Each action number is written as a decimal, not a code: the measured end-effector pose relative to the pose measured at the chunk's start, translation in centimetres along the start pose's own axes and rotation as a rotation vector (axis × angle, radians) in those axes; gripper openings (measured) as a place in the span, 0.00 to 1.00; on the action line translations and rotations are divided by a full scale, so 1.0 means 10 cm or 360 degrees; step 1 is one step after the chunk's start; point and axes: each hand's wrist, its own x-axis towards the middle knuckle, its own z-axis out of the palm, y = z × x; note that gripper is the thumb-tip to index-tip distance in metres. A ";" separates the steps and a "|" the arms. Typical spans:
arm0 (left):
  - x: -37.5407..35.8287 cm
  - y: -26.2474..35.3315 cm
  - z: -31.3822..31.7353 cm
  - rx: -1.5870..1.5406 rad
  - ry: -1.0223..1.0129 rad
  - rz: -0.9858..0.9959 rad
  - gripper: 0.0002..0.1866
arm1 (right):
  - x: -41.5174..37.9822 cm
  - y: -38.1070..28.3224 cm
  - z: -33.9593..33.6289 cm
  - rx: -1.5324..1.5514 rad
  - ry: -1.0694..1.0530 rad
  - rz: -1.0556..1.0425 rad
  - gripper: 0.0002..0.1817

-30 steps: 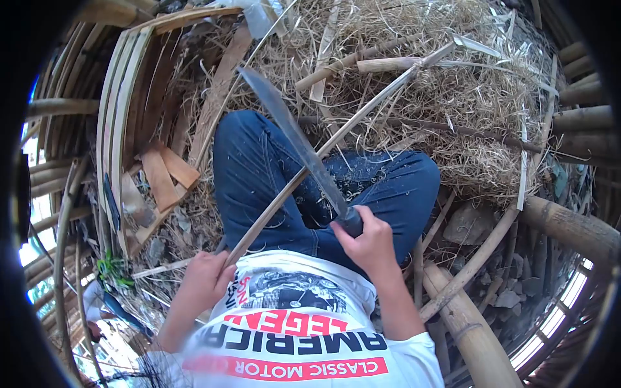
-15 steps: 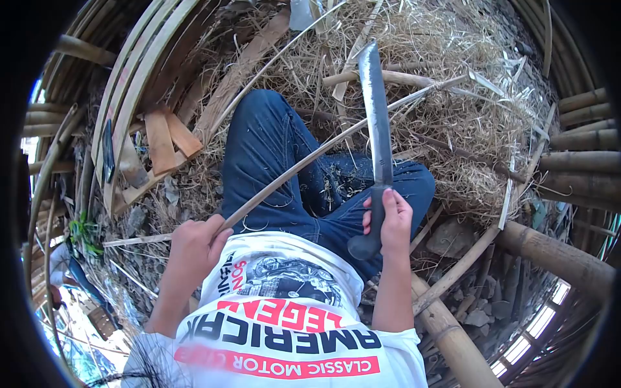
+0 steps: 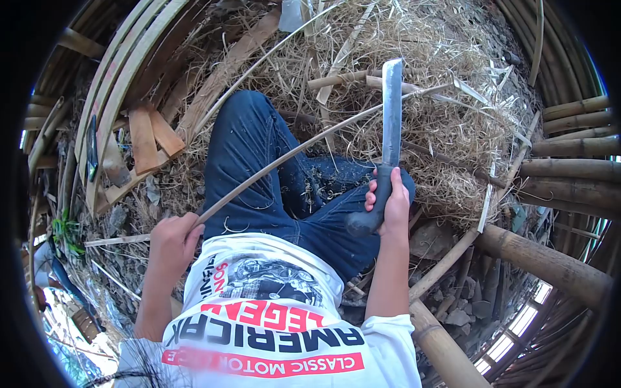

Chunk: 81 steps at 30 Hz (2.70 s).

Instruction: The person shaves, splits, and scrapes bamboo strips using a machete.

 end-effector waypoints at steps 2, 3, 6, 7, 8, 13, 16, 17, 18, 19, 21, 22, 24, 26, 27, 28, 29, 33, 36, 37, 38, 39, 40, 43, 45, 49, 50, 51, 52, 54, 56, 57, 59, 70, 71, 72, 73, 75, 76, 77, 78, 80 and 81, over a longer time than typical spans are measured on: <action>0.02 -0.02 -0.02 -0.0015 0.0001 -0.0029 0.09 | 0.03 -0.01 -0.11 0.0085 -0.0062 0.0048 0.26; 0.02 -0.02 -0.04 -0.0116 -0.0058 -0.0070 0.09 | 0.06 -0.03 -0.19 0.0121 -0.0099 0.0054 0.26; 0.04 -0.01 -0.04 -0.0277 -0.0182 -0.0151 0.10 | 0.15 0.02 -0.24 0.0166 -0.0143 0.0037 0.26; 0.05 -0.01 -0.05 -0.0336 -0.0244 -0.0184 0.11 | 0.15 0.06 -0.17 0.0166 -0.0093 0.0036 0.26; 0.06 -0.01 -0.07 -0.0332 -0.0240 -0.0183 0.11 | 0.15 0.09 -0.12 0.0167 -0.0042 0.0034 0.26; 0.09 -0.05 -0.08 -0.0508 -0.0349 -0.0299 0.13 | 0.11 0.19 -0.13 -0.0025 -0.0207 0.0100 0.26; 0.10 -0.06 -0.08 -0.0505 -0.0361 -0.0270 0.12 | 0.20 0.24 -0.09 0.0145 -0.0223 0.0076 0.27; 0.09 -0.06 -0.08 -0.0501 -0.0358 -0.0270 0.12 | 0.22 0.27 -0.03 0.0154 -0.0159 0.0064 0.27; 0.09 -0.06 -0.08 -0.0492 -0.0387 -0.0305 0.12 | 0.22 0.29 0.02 0.0165 -0.0094 0.0048 0.27; 0.10 -0.06 -0.08 -0.0483 -0.0417 -0.0337 0.12 | 0.18 0.29 0.06 0.0084 -0.0089 0.0037 0.27; 0.11 -0.09 -0.09 -0.0511 -0.0419 -0.0378 0.12 | 0.16 0.27 -0.02 0.0025 -0.0128 0.0043 0.27; 0.11 -0.11 -0.09 -0.0542 -0.0424 -0.0429 0.13 | 0.15 0.25 -0.07 -0.0041 -0.0167 0.0058 0.27; 0.14 -0.06 -0.11 -0.0490 -0.0437 -0.0386 0.13 | 0.19 0.23 -0.13 -0.0047 -0.0196 0.0026 0.27; 0.14 -0.03 -0.10 -0.0428 -0.0440 -0.0355 0.13 | 0.21 0.25 -0.09 0.0148 -0.0142 0.0002 0.27; 0.14 -0.03 -0.07 -0.0446 -0.0446 -0.0330 0.13 | 0.19 0.28 -0.04 0.0145 -0.0096 0.0006 0.26; 0.15 -0.03 -0.06 -0.0465 -0.0452 -0.0296 0.13 | 0.16 0.30 -0.03 0.0153 -0.0101 0.0003 0.26; 0.17 -0.01 -0.07 -0.0437 -0.0455 -0.0313 0.13 | 0.12 0.32 -0.03 0.0084 -0.0162 0.0063 0.26; 0.21 0.03 -0.13 -0.0455 -0.0492 -0.0403 0.13 | 0.14 0.31 -0.10 0.0107 -0.0238 0.0059 0.26; 0.20 0.03 -0.05 -0.0453 -0.0399 -0.0271 0.13 | 0.18 0.40 -0.06 0.0216 -0.0242 0.0041 0.28; 0.20 0.02 -0.04 -0.0456 -0.0432 -0.0316 0.13 | 0.15 0.42 -0.02 0.0191 -0.0235 0.0085 0.28; 0.21 0.02 -0.05 -0.0451 -0.0432 -0.0307 0.13 | 0.11 0.42 0.02 0.0164 -0.0223 0.0125 0.28; 0.22 0.01 -0.05 -0.0487 -0.0439 -0.0366 0.13 | 0.05 0.40 0.05 0.0017 -0.0212 0.0152 0.27; 0.22 0.00 -0.05 -0.0528 -0.0449 -0.0425 0.14 | 0.05 0.39 0.02 0.0019 -0.0203 0.0145 0.27; 0.24 0.03 -0.03 -0.0535 -0.0428 -0.0393 0.14 | 0.04 0.40 -0.03 -0.0037 -0.0270 0.0097 0.28; 0.26 0.06 -0.02 -0.0475 -0.0416 -0.0292 0.13 | 0.08 0.47 0.06 0.0099 -0.0194 0.0100 0.27; 0.27 0.03 -0.03 -0.0487 -0.0498 -0.0444 0.14 | 0.02 0.46 0.06 0.0086 -0.0233 0.0086 0.27; 0.29 0.03 -0.02 -0.0490 -0.0507 -0.0436 0.14 | 0.00 0.46 0.03 -0.0009 -0.0253 0.0074 0.27; 0.28 0.03 0.00 -0.0521 -0.0462 -0.0371 0.12 | 0.00 0.46 0.01 -0.0011 -0.0244 0.0081 0.27; 0.26 0.03 0.00 -0.0549 -0.0414 -0.0315 0.11 | 0.03 0.46 0.03 0.0053 -0.0226 0.0068 0.27; 0.28 0.06 0.01 -0.0512 -0.0397 -0.0287 0.11 | 0.06 0.50 0.07 0.0194 -0.0204 0.0048 0.27; 0.31 0.04 0.03 -0.0503 -0.0417 -0.0298 0.11 | 0.02 0.53 0.07 0.0245 -0.0249 0.0095 0.27; 0.30 0.00 0.04 -0.0528 -0.0408 -0.0338 0.12 | -0.01 0.51 0.06 0.0141 -0.0269 0.0105 0.27; 0.33 0.00 0.02 -0.0506 -0.0429 -0.0320 0.12 | -0.02 0.43 0.00 -0.0009 -0.0278 0.0080 0.27; 0.38 0.08 0.04 -0.0443 -0.0407 -0.0302 0.12 | 0.02 0.50 -0.02 0.0192 -0.0285 0.0105 0.28; 0.40 0.11 0.04 -0.0413 -0.0411 -0.0289 0.13 | 0.02 0.53 0.01 0.0267 -0.0263 0.0148 0.28; 0.41 0.11 0.03 -0.0378 -0.0410 -0.0269 0.14 | -0.01 0.56 0.04 0.0273 -0.0274 0.0155 0.28; 0.41 0.08 0.04 -0.0443 -0.0409 -0.0312 0.14 | -0.05 0.58 0.05 0.0189 -0.0313 0.0185 0.28; 0.43 0.07 0.00 -0.0410 -0.0411 -0.0322 0.14 | -0.13 0.55 0.07 0.0006 -0.0340 0.0178 0.28; 0.43 0.07 0.00 -0.0388 -0.0420 -0.0345 0.14 | -0.10 0.54 0.03 0.0001 -0.0334 0.0176 0.28; 0.44 0.09 0.01 -0.0396 -0.0426 -0.0351 0.14 | -0.05 0.55 -0.01 0.0087 -0.0320 0.0149 0.28; 0.45 0.10 0.01 -0.0377 -0.0421 -0.0308 0.14 | -0.01 0.56 -0.03 0.0176 -0.0309 0.0127 0.29; 0.43 0.10 0.01 -0.0345 -0.0410 -0.0278 0.13 | -0.02 0.60 0.03 0.0285 -0.0296 0.0151 0.29; 0.44 0.08 0.03 -0.0349 -0.0407 -0.0279 0.12 | -0.05 0.61 0.05 0.0230 -0.0324 0.0170 0.29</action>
